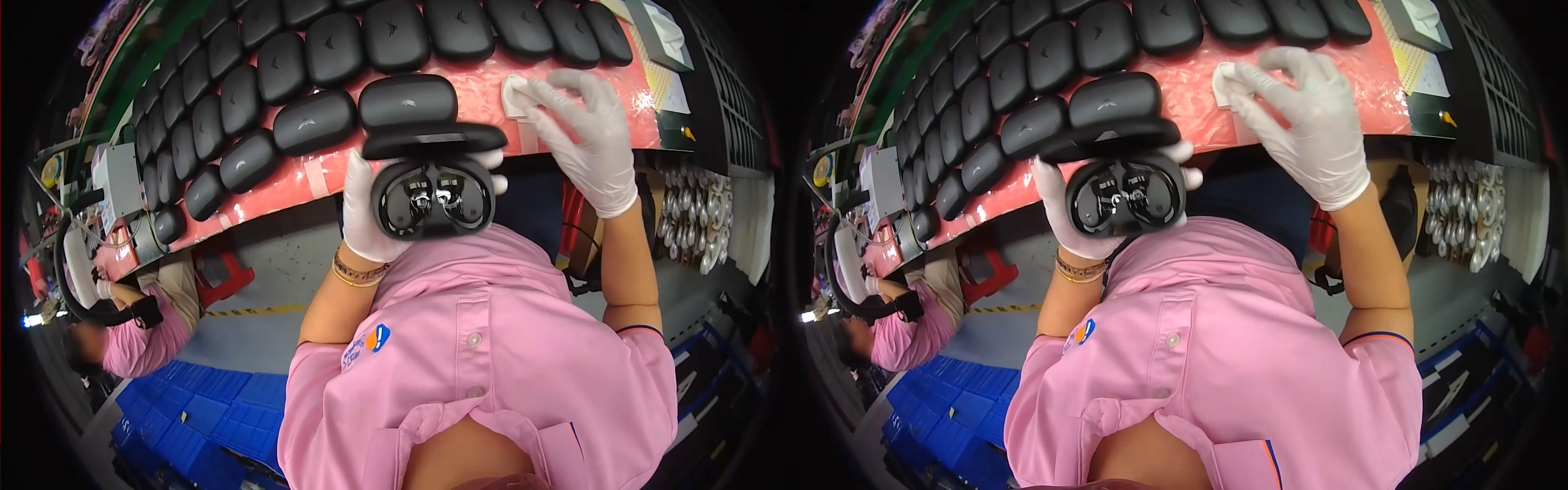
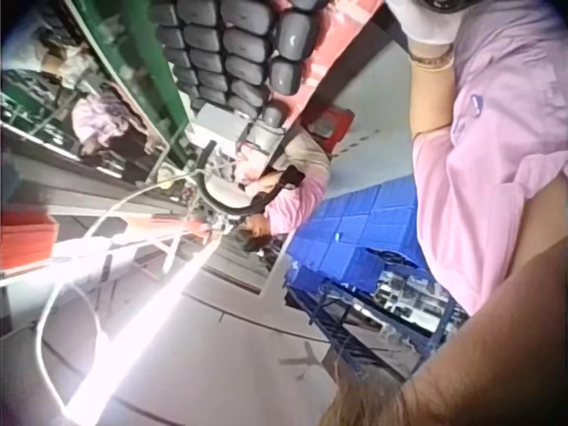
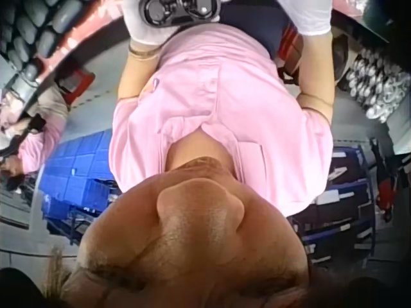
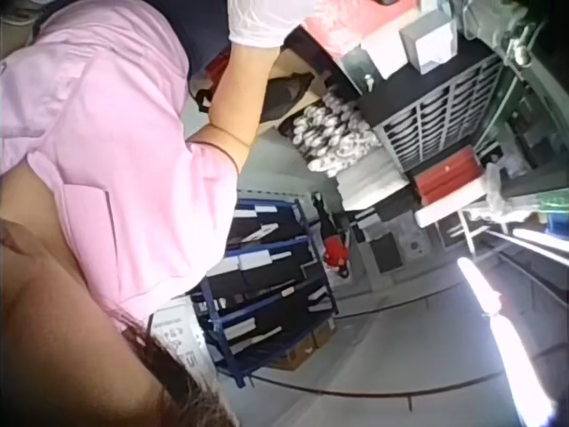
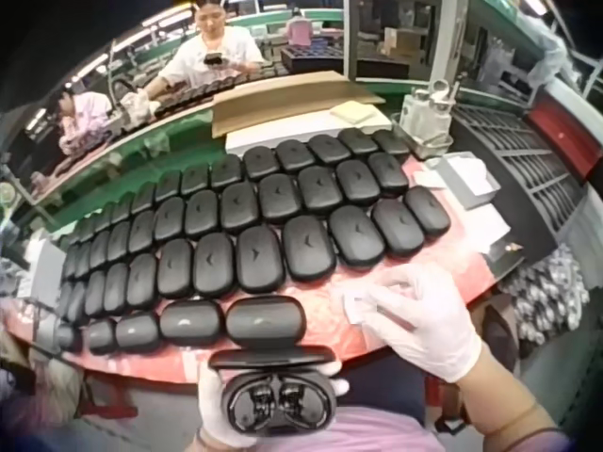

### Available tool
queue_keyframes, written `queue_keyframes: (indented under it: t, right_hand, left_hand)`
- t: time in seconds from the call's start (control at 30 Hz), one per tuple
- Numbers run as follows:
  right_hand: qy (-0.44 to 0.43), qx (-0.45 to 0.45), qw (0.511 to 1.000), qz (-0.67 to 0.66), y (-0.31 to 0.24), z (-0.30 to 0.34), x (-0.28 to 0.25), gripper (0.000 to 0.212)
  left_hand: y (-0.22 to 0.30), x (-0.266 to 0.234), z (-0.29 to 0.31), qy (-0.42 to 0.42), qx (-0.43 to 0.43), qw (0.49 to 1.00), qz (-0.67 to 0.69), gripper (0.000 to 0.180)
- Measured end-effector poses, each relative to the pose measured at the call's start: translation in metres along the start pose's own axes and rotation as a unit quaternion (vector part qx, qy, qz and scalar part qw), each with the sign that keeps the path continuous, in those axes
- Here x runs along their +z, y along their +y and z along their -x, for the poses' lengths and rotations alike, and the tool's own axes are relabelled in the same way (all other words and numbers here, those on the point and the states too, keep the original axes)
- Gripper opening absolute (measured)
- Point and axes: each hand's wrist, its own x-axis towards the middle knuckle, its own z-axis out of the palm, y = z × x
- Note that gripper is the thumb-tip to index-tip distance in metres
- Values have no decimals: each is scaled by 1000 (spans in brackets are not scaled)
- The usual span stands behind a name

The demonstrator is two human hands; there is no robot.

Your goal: Cleaning and inspecting black wireless earphone charging cases using a cloth.

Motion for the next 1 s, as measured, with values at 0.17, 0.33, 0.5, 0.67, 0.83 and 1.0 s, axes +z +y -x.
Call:
queue_keyframes:
  t: [0.17, 0.33, 0.5, 0.67, 0.83, 1.0]
  right_hand:
    - [21, -34, 999, -8, 3, -3, 13, 33]
    - [-46, 21, 996, -71, 12, 4, 17, 30]
    - [-12, 45, 948, -316, -37, 15, 0, 27]
    - [28, -72, 968, -239, -66, 22, 13, 38]
    - [45, -103, 982, -152, -70, 23, 19, 47]
    - [44, -107, 988, -105, -71, 23, 18, 48]
  left_hand:
    - [4, 3, -1, 146, 49, 986, -62, 90]
    - [10, 12, 8, 143, 87, 980, -110, 85]
    - [6, 14, 7, 144, 119, 973, -135, 83]
    - [-4, 7, 2, 184, 136, 961, -154, 80]
    - [-3, 12, 2, 198, 130, 955, -179, 78]
    - [-6, 12, 9, 174, 166, 942, -233, 74]
